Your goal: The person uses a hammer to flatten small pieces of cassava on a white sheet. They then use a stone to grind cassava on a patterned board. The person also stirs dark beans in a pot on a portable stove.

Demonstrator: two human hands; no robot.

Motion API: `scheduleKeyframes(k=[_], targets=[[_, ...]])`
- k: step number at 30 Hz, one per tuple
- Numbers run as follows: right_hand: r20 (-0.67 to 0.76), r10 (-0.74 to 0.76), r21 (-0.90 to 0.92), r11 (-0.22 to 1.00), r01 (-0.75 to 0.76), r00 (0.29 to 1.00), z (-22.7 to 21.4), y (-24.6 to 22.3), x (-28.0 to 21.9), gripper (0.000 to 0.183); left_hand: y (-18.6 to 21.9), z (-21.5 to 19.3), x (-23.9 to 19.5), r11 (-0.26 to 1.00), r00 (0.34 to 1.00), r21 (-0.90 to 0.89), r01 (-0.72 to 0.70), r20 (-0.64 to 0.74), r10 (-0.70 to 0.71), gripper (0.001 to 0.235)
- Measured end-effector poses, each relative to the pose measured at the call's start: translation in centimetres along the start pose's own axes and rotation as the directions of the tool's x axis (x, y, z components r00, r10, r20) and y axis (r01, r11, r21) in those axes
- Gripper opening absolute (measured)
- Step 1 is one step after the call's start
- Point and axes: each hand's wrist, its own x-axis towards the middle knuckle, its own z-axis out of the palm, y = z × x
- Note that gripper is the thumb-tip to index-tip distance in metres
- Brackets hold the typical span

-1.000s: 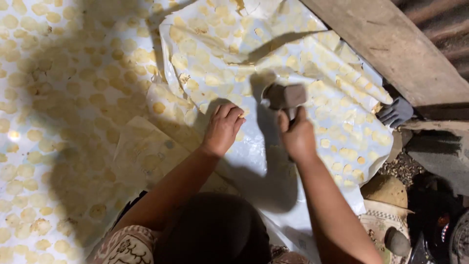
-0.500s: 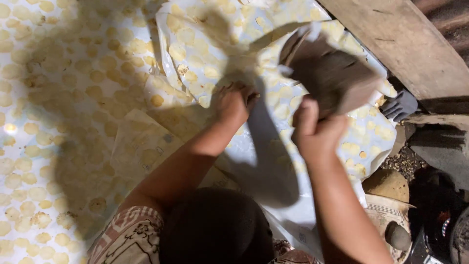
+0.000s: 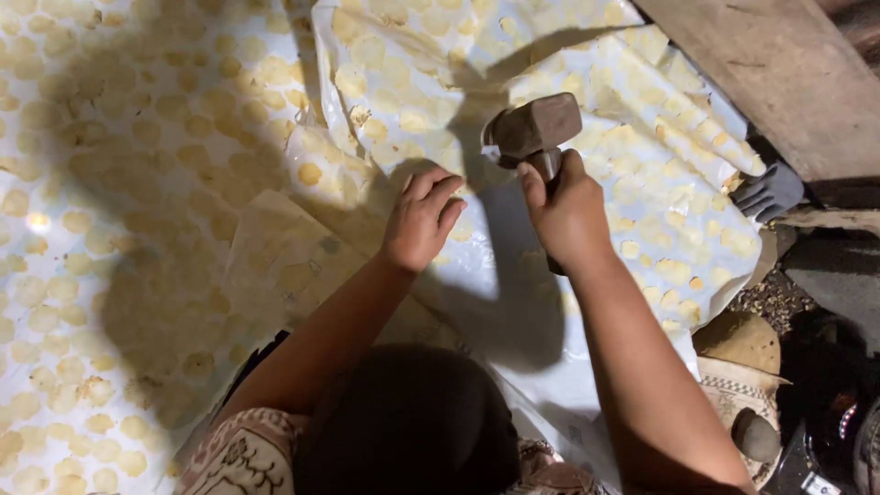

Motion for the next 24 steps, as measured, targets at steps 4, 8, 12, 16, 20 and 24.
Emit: scheduleKeyframes(k=[4,8,12,16,20,24], targets=[[0.06,0.187,-0.037,0.982,-0.185,0.981,4.7,3.4,0.7,0.052,0.4,0.5,1.2,0.999,1.0,-0.039,0.019,0.014,-0.018,0.016],[0.054,0.147,0.051,0.987,-0.15,0.988,2.7,4.3,-2.2,0.047,0.0,1.5,1.7,0.999,0.999,-0.002,0.036,0.029,-0.036,0.014],[-0.113,0.168,-0.03,0.985,-0.172,0.979,3.0,8.5,-11.3,0.044,-0.6,2.0,1.9,0.996,0.999,0.075,-0.041,0.004,0.04,0.016],[-0.159,0.221,-0.017,0.974,-0.227,0.962,5.1,12.6,-16.5,0.043,0.2,2.7,1.9,0.976,0.993,0.185,-0.116,-0.01,0.12,0.016],[-0.007,0.405,0.213,0.894,-0.394,0.914,0.3,8.3,-15.5,0.051,1.4,7.8,-0.5,0.936,0.984,0.304,-0.177,0.025,0.177,0.021],[-0.325,0.205,0.311,0.945,-0.101,0.923,-5.1,5.1,-15.8,0.026,3.2,10.8,-1.1,0.97,0.991,0.204,-0.129,0.069,0.117,0.021]])
